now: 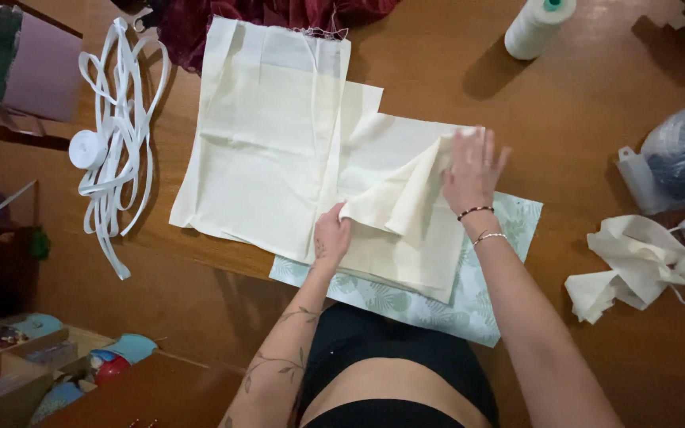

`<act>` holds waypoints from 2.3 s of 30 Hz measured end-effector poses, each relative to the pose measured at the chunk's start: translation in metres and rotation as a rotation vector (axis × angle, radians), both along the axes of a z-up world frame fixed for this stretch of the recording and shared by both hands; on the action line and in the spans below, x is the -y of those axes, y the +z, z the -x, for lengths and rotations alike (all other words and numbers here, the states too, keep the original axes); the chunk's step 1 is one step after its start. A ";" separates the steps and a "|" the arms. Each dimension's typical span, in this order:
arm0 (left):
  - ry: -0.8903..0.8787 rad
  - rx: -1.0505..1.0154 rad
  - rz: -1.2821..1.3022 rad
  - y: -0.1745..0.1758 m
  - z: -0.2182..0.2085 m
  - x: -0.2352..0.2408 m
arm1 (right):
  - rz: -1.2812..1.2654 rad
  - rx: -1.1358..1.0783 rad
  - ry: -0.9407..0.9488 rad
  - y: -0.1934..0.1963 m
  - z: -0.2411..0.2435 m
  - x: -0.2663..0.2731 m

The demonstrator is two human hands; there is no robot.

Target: The person uses scissors to trim the edges of a piece of off-white fabric placed on a patterned surface. After cutting, they fold the fabric into a smaller rectangle and then move a maroon piece of fabric aside on the table.

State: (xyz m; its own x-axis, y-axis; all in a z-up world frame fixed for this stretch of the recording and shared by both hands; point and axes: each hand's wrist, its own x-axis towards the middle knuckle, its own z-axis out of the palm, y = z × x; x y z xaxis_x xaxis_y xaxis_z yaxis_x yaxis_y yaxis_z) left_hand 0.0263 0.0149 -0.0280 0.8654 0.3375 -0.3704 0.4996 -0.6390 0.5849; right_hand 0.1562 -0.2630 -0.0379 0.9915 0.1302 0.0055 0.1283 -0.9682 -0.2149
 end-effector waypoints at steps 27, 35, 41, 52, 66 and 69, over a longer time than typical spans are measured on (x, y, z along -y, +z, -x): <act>0.255 -0.171 0.273 0.072 -0.007 -0.018 | -0.712 -0.083 0.108 0.019 -0.099 -0.093; 0.101 -0.080 0.073 0.058 0.025 -0.029 | -0.136 -0.201 0.298 -0.011 -0.104 -0.119; 0.209 0.051 0.096 0.033 0.057 -0.066 | 0.025 -0.528 0.310 0.037 -0.104 -0.136; 0.767 0.178 -0.052 -0.001 0.068 -0.207 | -0.719 -0.639 0.376 0.049 -0.110 -0.147; -0.420 0.467 -0.199 0.027 0.020 -0.104 | -0.386 0.324 -0.559 -0.033 -0.009 -0.036; -0.504 0.499 -0.119 0.035 -0.011 -0.056 | -0.481 0.164 -0.550 0.001 0.041 -0.039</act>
State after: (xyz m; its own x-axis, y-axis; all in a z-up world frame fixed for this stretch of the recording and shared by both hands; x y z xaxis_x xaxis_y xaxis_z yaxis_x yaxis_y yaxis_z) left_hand 0.0369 0.0707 0.0071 0.9830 -0.1343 0.1249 -0.1821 -0.7953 0.5783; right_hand 0.1155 -0.2237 -0.0367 0.8942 -0.4384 0.0902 -0.2804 -0.7058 -0.6506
